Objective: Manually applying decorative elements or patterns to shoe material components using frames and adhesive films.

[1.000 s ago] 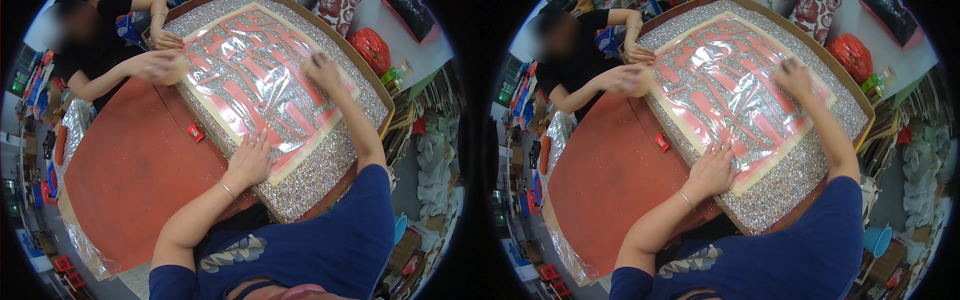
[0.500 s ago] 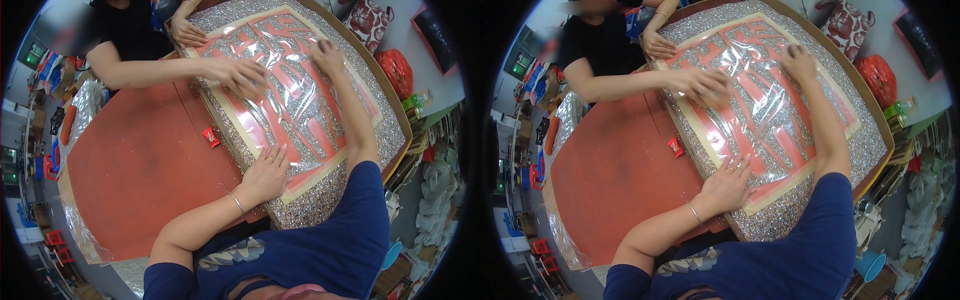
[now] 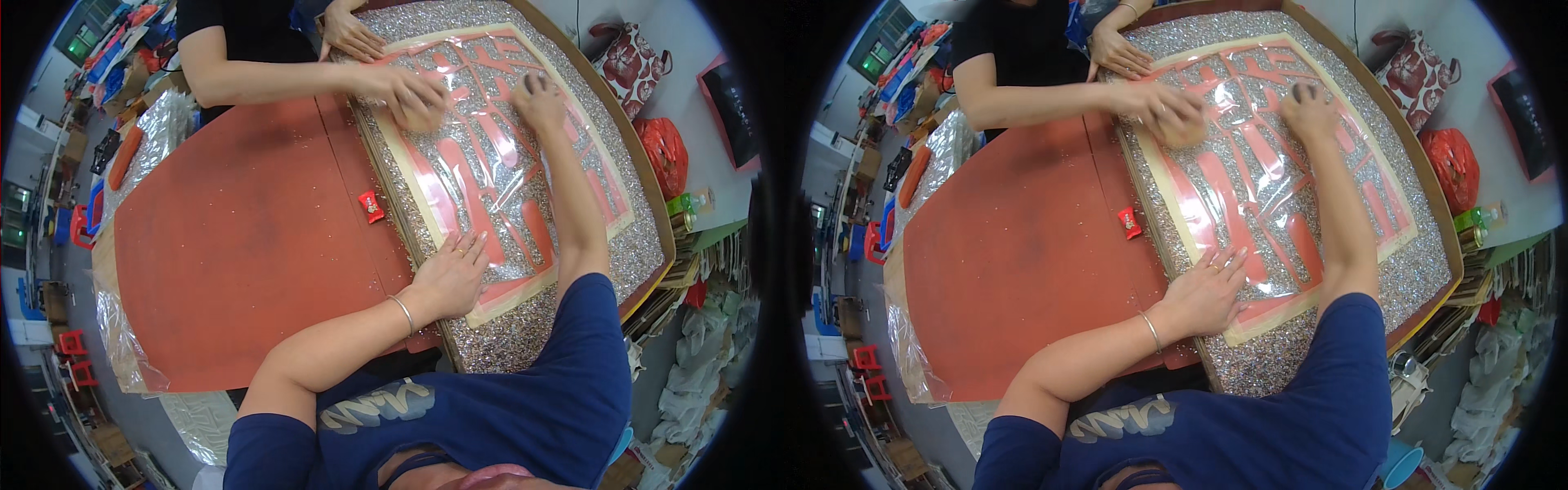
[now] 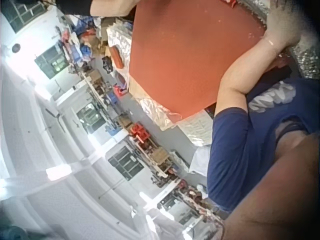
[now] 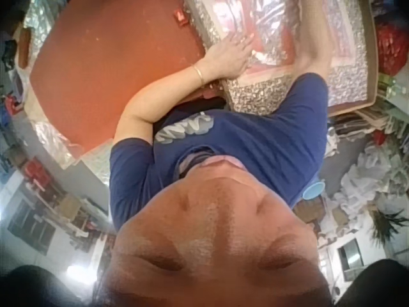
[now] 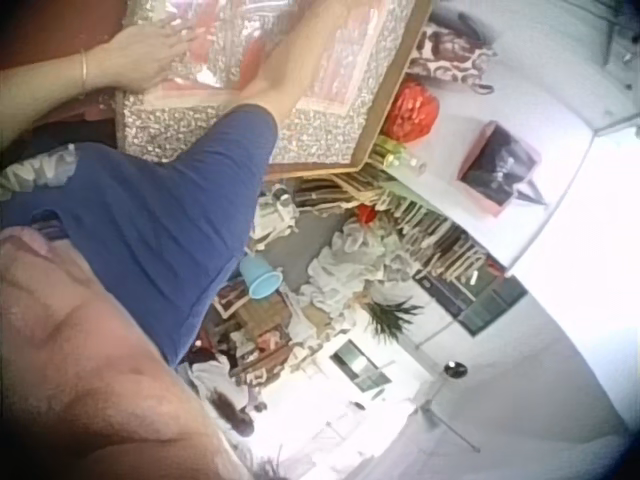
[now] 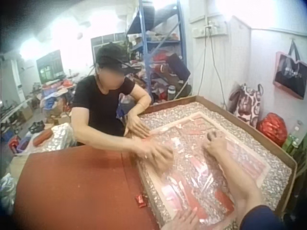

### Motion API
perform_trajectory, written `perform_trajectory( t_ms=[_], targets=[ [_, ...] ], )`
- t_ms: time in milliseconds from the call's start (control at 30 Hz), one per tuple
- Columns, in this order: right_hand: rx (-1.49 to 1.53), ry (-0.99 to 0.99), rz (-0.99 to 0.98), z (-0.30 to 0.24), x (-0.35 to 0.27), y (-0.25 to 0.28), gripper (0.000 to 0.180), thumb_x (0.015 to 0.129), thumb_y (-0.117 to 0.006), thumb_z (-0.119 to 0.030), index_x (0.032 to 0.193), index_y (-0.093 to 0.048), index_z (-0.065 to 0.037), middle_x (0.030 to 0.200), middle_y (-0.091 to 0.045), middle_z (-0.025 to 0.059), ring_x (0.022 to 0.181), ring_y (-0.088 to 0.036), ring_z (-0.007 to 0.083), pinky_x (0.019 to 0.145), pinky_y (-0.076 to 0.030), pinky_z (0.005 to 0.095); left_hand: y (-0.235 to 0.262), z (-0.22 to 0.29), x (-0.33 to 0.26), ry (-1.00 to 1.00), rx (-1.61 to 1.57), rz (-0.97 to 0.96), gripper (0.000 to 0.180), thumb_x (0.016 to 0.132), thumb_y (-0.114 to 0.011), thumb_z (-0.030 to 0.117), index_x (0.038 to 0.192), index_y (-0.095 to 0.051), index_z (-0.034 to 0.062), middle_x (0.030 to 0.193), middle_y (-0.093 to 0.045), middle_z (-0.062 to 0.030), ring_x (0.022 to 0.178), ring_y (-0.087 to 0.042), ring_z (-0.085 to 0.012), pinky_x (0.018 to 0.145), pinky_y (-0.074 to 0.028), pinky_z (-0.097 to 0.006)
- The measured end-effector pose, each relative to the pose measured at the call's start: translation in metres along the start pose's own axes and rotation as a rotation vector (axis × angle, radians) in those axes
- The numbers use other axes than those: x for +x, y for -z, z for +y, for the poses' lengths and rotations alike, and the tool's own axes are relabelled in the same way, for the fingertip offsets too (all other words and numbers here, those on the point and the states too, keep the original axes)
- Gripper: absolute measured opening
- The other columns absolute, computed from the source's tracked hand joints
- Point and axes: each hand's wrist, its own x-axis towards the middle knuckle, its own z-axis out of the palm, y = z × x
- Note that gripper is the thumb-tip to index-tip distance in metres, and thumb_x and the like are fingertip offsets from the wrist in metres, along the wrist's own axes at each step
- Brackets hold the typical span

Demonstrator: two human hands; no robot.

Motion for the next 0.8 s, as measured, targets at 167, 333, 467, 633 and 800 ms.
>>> perform_trajectory(
  t_ms=[167, 333, 467, 633, 800],
  targets=[
    [0.223, 0.306, 0.152, -0.015, -0.013, -0.027, 0.064, 0.072, -0.066, -0.054, 0.127, -0.052, -0.023, 0.131, -0.048, 0.0124, 0.109, -0.052, 0.041, 0.087, -0.045, 0.0502, 0.003, 0.001, -0.002, 0.032, 0.001, 0.003, 0.062, 0.09, -0.046, 0.04, 0.13, -0.039, -0.0073, 0.139, -0.038, -0.0238, 0.132, -0.034, -0.0354, 0.111, -0.022, -0.046],
    [0.312, 0.413, 0.192, -0.066, -0.075, 0.001, 0.064, 0.071, -0.069, -0.049, 0.126, -0.052, -0.02, 0.127, -0.049, 0.0153, 0.107, -0.052, 0.0396, 0.089, -0.044, 0.049, 0.0, -0.009, -0.004, 0.05, 0.014, -0.017, 0.063, 0.09, -0.046, 0.04, 0.132, -0.037, -0.007, 0.141, -0.036, -0.023, 0.133, -0.033, -0.0348, 0.111, -0.021, -0.045],
    [0.273, 0.329, 0.187, -0.047, -0.053, 0.0, 0.055, 0.073, -0.069, -0.043, 0.12, -0.057, -0.018, 0.124, -0.052, 0.0136, 0.109, -0.05, 0.0391, 0.091, -0.042, 0.0491, -0.006, 0.001, -0.002, 0.013, 0.045, 0.0, 0.064, 0.09, -0.046, 0.041, 0.132, -0.037, -0.0071, 0.142, -0.035, -0.0226, 0.133, -0.032, -0.035, 0.111, -0.022, -0.046],
    [0.253, 0.622, 0.166, -0.118, -0.079, 0.019, 0.053, 0.073, -0.068, -0.044, 0.118, -0.059, -0.017, 0.121, -0.055, 0.0091, 0.098, -0.055, 0.038, 0.082, -0.046, 0.0466, -0.001, -0.005, -0.002, 0.023, 0.069, -0.017, 0.065, 0.09, -0.046, 0.041, 0.132, -0.037, -0.0071, 0.142, -0.035, -0.022, 0.132, -0.033, -0.0347, 0.111, -0.022, -0.046],
    [0.286, 0.45, 0.282, -0.124, -0.037, -0.002, 0.065, 0.069, -0.071, -0.044, 0.125, -0.053, -0.016, 0.12, -0.053, 0.0136, 0.094, -0.055, 0.0383, 0.084, -0.046, 0.0459, -0.006, 0.001, -0.002, -0.01, 0.08, 0.036, 0.064, 0.09, -0.047, 0.041, 0.131, -0.039, -0.0063, 0.141, -0.036, -0.0215, 0.132, -0.033, -0.0344, 0.11, -0.023, -0.045]
  ],
)
